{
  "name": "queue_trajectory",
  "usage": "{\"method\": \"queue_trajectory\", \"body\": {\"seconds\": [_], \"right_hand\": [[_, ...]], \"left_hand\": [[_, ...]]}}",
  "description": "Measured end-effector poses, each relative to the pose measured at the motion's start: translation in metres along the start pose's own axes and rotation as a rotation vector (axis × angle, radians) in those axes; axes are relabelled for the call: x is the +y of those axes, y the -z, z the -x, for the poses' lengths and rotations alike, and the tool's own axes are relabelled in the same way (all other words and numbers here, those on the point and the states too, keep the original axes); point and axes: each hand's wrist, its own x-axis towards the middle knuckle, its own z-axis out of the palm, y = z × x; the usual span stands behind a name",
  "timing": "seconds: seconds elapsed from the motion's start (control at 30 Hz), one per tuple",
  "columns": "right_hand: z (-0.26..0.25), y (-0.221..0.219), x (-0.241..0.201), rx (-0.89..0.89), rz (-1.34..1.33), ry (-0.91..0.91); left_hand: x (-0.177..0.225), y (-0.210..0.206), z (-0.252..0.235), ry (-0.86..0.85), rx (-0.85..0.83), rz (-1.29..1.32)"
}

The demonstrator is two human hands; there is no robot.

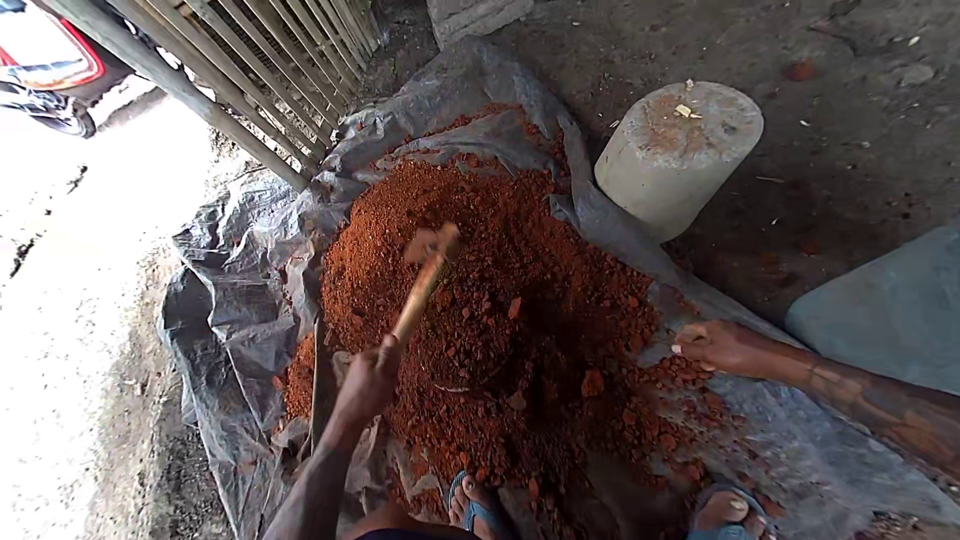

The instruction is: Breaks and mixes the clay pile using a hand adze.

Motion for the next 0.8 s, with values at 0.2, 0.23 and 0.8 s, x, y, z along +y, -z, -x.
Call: {"method": "queue_trajectory", "body": {"seconds": [0.2,0.23,0.8], "right_hand": [[-0.003,0.000,0.000,0.018,-0.016,-0.029],[-0.002,0.000,-0.003,0.019,-0.016,-0.026],[0.003,-0.002,0.009,0.001,0.004,-0.047]], "left_hand": [[0.059,0.050,0.021,-0.707,0.421,0.489],[0.049,0.037,0.017,-0.750,0.457,0.483],[0.049,0.040,0.030,-0.714,0.320,0.533]]}}
